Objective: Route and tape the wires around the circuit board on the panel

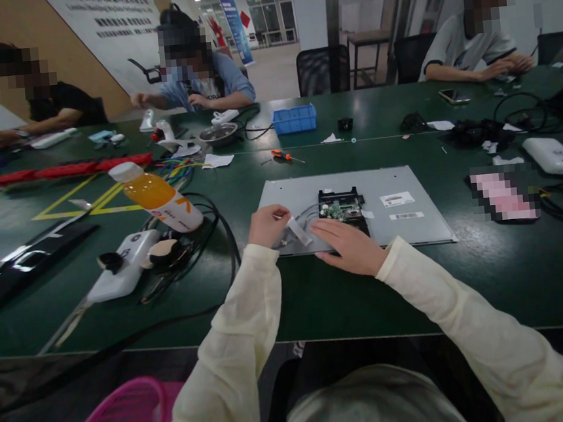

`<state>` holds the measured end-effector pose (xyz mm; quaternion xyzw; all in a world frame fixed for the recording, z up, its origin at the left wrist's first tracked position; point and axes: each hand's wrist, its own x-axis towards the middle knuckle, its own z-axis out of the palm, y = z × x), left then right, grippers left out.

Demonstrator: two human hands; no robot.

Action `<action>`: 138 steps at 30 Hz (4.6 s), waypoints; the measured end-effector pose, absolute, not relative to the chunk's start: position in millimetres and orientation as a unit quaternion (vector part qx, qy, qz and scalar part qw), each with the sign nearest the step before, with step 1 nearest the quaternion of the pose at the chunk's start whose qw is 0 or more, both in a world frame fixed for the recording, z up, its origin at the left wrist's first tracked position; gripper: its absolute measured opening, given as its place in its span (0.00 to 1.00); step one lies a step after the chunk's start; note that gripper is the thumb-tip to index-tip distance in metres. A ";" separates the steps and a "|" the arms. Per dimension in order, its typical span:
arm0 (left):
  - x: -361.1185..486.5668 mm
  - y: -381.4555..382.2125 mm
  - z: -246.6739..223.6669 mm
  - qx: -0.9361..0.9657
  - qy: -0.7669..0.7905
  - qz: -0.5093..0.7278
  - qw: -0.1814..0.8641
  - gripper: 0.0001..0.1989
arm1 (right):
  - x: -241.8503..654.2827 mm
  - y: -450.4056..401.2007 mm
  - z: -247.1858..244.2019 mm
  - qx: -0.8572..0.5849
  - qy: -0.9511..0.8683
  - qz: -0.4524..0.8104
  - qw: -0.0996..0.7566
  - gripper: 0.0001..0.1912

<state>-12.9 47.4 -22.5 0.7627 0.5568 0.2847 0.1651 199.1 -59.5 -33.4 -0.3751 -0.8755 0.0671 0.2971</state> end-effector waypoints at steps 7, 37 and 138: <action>-13.5 46.8 -28.6 0.776 0.558 0.266 0.124 0.10 | 193.0 -60.6 -37.7 -0.354 -0.898 0.091 0.246 0.31; -16.3 45.2 -28.5 0.885 0.430 0.133 0.120 0.13 | 189.8 -60.2 -40.3 -0.347 -0.908 0.111 0.207 0.31; 70.3 79.2 2.0 0.896 0.406 0.181 0.022 0.11 | 310.9 -9.0 -65.6 -0.629 -0.675 0.034 0.386 0.12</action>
